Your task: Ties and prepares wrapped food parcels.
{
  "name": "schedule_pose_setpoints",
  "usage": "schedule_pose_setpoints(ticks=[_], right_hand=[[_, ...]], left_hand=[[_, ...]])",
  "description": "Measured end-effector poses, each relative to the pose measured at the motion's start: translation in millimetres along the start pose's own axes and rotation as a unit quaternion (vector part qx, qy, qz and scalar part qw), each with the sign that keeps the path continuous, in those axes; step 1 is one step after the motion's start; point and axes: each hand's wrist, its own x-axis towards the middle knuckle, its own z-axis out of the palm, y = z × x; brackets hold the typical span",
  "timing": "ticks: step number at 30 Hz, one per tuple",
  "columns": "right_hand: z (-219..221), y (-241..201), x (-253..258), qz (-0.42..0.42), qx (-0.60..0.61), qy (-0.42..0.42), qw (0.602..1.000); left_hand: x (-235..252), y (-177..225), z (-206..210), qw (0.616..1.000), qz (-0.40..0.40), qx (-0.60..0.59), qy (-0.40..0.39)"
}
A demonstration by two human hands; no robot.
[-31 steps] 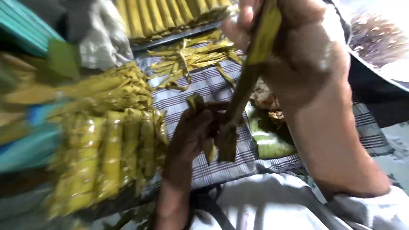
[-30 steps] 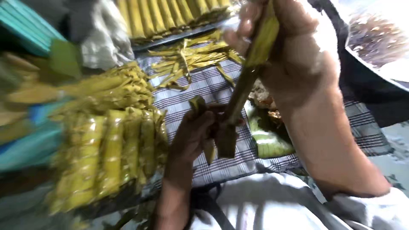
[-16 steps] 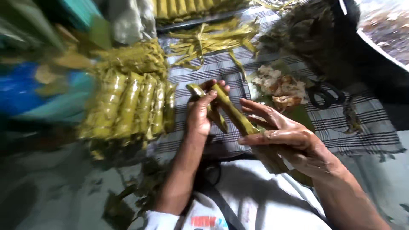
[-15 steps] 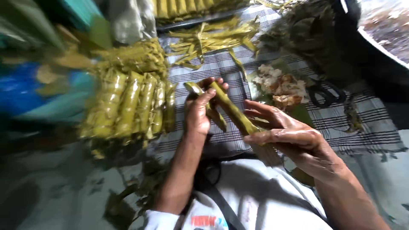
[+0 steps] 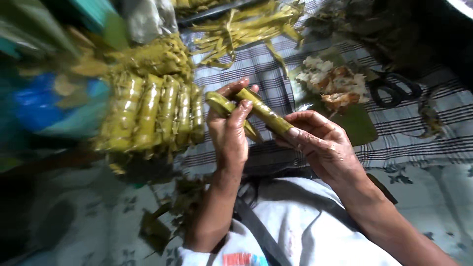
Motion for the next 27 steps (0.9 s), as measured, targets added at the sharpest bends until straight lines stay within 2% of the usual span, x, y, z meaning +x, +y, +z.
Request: schedule_pose_setpoints(ticks=[4,9,14,20,27], right_hand=[[-8.2,1.7,5.3,0.033,0.074,-0.027,0.996],[-29.4,-14.1,3.1,-0.027,0.002,-0.019,0.999],[-53.8,-30.4,-2.2,-0.079,-0.041,-0.004,0.996],[-77.6,-34.2,-5.5,-0.157,-0.083,0.006,0.984],[-74.9,-35.7,-7.8,-0.142,-0.053,0.032,0.988]], left_hand=[[-9.6,5.5,-5.8,0.998,-0.068,-0.005,-0.001],[-17.7,12.8,-12.2,0.978,-0.191,-0.072,0.036],[-23.2,13.0,-17.9,0.945,-0.283,-0.162,0.027],[-29.2,9.5,-11.9,0.933,-0.284,-0.219,0.041],[-32.6,10.1,-9.7,0.928,-0.28,-0.242,0.036]])
